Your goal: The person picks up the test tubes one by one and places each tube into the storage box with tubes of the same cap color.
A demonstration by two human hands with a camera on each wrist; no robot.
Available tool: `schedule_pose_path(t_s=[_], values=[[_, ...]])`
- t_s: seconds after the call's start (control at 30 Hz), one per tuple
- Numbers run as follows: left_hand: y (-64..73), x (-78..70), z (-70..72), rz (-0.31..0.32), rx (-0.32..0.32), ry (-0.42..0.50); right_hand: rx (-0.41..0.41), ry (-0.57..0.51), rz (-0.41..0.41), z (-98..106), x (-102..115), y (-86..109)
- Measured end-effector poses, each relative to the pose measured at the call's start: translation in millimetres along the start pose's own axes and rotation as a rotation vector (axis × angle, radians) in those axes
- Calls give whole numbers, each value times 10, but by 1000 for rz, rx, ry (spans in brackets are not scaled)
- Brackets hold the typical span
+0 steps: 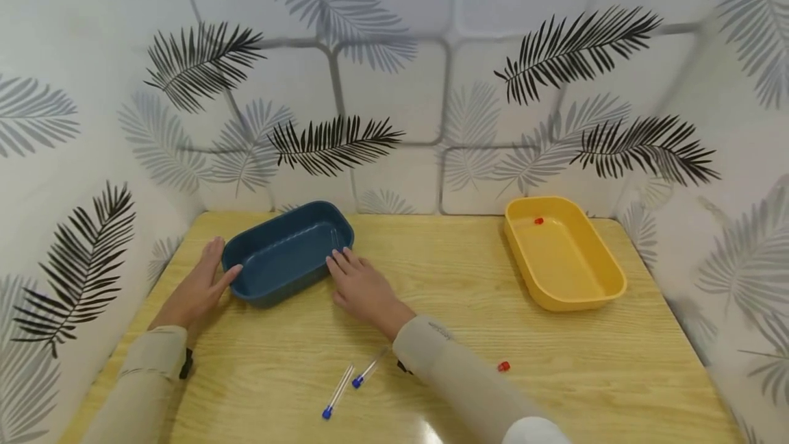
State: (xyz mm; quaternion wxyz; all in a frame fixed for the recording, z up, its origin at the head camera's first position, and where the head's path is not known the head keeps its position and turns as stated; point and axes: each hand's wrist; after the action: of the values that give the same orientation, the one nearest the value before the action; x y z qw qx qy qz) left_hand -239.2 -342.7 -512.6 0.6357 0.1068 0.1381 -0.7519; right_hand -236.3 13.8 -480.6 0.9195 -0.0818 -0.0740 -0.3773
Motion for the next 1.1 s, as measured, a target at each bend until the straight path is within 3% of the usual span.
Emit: schedule_pose_path(t_s=[0.23,0.47,0.8,1.1], values=[[-16,-25,-4,7,20,12,4,29,-17,-84,46,-87],[-5,-88,2,-4,17,16,-33,-66,-82,-134,44,-83],[53,-103,-51,4,9,14,-83,-116,-96,-145,8,-70],[177,-312,-33,-28,25,31,-157,-130,-150,-105,-69,-20]])
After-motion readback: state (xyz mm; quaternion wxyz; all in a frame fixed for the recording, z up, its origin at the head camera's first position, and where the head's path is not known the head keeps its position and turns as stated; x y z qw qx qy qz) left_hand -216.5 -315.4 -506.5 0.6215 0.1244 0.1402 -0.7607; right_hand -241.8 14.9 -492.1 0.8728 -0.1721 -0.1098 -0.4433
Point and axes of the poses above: each hand's wrist, its own y-axis away from the middle knuckle, its own z-axis out of the back of the hand, x = y × z, and after that the axes turned 9 degrees about -y, right-handed
